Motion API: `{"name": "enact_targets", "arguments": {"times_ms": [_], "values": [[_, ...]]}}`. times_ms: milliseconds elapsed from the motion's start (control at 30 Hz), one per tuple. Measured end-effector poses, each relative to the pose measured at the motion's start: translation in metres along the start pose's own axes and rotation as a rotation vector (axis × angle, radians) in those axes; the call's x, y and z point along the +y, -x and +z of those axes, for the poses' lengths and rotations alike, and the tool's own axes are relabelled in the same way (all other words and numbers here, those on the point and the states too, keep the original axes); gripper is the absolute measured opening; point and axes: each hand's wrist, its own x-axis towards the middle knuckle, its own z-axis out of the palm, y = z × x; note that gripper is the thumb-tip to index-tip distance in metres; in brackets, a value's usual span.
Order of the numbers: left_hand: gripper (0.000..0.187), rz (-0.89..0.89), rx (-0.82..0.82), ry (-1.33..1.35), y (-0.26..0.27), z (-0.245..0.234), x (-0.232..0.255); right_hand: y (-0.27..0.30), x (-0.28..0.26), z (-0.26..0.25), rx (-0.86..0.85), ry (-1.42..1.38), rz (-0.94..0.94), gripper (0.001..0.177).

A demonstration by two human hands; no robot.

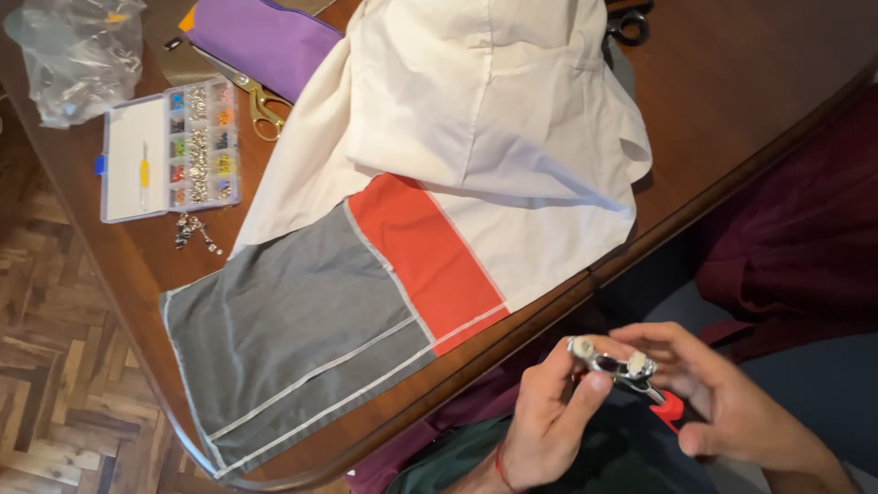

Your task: Attaching metal eyelets to a fabric garment using eyelet pliers

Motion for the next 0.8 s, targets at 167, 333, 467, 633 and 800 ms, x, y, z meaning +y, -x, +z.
{"name": "enact_targets", "arguments": {"times_ms": [167, 333, 467, 633, 800], "values": [[0.042, -0.098, -0.027, 0.273, -0.02, 0.012, -0.051, 0.002, -0.004, 0.004, -0.04, 0.084, -0.03, 0.152], [0.044, -0.089, -0.055, 0.289, -0.035, 0.02, -0.061, 0.008, -0.022, 0.005, 0.056, 0.207, 0.071, 0.146], [0.029, -0.095, -0.015, 0.16, -0.039, 0.02, -0.065, 0.007, -0.012, -0.007, 0.099, 0.088, 0.093, 0.115], [0.021, -0.147, 0.147, -0.008, -0.044, 0.026, -0.055, -0.002, 0.032, -0.024, 0.299, 0.031, 0.07, 0.079], [0.021, 0.038, 0.28, -0.053, -0.056, 0.032, -0.054, -0.007, 0.04, -0.012, 0.535, 0.93, -0.445, 0.139]]}}
